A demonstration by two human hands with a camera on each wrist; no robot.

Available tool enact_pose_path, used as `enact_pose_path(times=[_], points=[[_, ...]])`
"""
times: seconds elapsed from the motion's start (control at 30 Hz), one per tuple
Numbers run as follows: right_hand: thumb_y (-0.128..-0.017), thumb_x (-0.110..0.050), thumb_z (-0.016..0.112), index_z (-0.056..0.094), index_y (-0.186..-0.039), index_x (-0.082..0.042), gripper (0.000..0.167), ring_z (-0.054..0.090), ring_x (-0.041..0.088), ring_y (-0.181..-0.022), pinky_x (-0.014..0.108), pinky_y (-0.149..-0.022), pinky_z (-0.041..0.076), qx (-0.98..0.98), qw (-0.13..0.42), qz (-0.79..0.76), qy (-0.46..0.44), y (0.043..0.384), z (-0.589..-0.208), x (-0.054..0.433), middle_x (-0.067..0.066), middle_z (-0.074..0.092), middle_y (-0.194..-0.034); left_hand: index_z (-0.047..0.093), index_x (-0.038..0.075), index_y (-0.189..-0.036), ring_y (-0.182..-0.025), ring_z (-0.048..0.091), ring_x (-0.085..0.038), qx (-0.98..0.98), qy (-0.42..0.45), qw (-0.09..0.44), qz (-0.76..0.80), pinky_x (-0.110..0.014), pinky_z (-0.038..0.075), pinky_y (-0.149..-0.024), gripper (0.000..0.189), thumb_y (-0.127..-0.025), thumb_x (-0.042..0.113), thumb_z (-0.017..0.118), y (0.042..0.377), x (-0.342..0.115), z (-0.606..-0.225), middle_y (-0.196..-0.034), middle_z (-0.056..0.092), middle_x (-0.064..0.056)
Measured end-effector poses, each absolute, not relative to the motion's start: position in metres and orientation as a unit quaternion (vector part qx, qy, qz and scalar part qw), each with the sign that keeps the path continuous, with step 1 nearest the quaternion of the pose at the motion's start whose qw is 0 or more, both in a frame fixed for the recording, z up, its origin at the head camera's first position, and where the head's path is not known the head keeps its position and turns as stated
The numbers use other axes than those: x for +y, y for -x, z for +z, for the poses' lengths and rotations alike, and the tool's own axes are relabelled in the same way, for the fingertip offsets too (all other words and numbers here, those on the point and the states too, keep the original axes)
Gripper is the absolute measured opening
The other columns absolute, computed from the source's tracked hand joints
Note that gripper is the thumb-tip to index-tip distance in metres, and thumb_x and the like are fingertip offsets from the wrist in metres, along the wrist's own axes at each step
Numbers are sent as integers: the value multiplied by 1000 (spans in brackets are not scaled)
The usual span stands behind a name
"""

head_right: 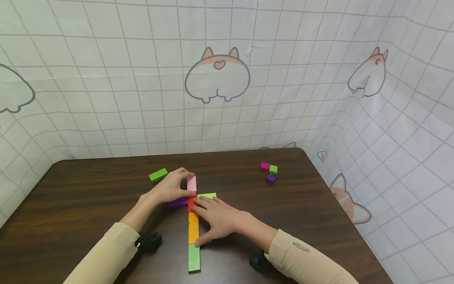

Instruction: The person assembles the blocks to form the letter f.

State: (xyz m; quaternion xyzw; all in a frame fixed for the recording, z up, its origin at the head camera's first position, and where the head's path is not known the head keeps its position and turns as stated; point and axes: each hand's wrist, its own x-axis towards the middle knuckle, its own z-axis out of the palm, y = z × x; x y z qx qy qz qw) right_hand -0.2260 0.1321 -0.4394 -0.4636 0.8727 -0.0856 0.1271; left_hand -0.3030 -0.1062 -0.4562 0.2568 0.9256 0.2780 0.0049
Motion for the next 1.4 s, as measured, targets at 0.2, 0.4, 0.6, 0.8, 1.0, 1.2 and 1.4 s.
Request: enact_pose_path(times=[0.2, 0.4, 0.6, 0.8, 1.0, 1.2, 1.4], points=[[-88, -71, 66, 31, -163, -12, 101, 15, 26, -155, 55, -121, 18, 873, 132, -91, 461, 226, -439, 132, 9, 22, -169, 62, 2, -138, -118, 57, -32, 927, -257, 9, 273, -49, 48, -104, 66, -84, 34, 85, 303, -106, -456, -129, 60, -14], [-87, -71, 66, 31, -162, -12, 101, 15, 26, -155, 56, -120, 18, 873, 131, -88, 462, 226, -439, 132, 9, 22, -169, 61, 2, -140, -118, 57, -32, 928, -259, 16, 269, -49, 48, -104, 67, -85, 34, 84, 303, -106, -456, -129, 60, -13], [-88, -71, 66, 31, -162, -12, 101, 15, 25, -155, 57, -120, 19, 873, 130, -87, 462, 225, -440, 132, 9, 21, -169, 61, 2, -140, -119, 58, -32, 926, -262, 20, 272, -49, 48, -104, 67, -86, 34, 84, 303, -107, -459, -131, 60, -14], [-88, -73, 64, 30, -163, -13, 102, 13, 23, -156, 56, -120, 18, 874, 132, -83, 460, 226, -441, 132, 8, 20, -169, 63, 2, -138, -119, 59, -31, 922, -270, 19, 277, -47, 48, -104, 63, -87, 33, 83, 304, -108, -460, -130, 61, -14], [-88, -72, 65, 28, -163, -13, 102, 13, 23, -156, 55, -121, 17, 875, 135, -83, 457, 226, -440, 132, 8, 19, -169, 66, 2, -133, -118, 59, -31, 922, -267, 20, 278, -47, 49, -103, 58, -88, 33, 83, 304, -108, -460, -129, 62, -13], [-88, -72, 64, 29, -164, -14, 102, 12, 22, -156, 54, -121, 17, 876, 135, -82, 455, 226, -440, 132, 7, 19, -169, 67, 3, -132, -119, 59, -30, 922, -265, 25, 282, -46, 48, -104, 54, -89, 32, 82, 305, -108, -461, -130, 62, -13], [-88, -73, 64, 30, -163, -14, 102, 13, 23, -156, 54, -121, 17, 875, 132, -81, 459, 227, -441, 132, 8, 21, -169, 68, 3, -131, -116, 59, -29, 919, -269, 21, 286, -46, 49, -102, 51, -90, 30, 81, 306, -110, -461, -128, 63, -12]])
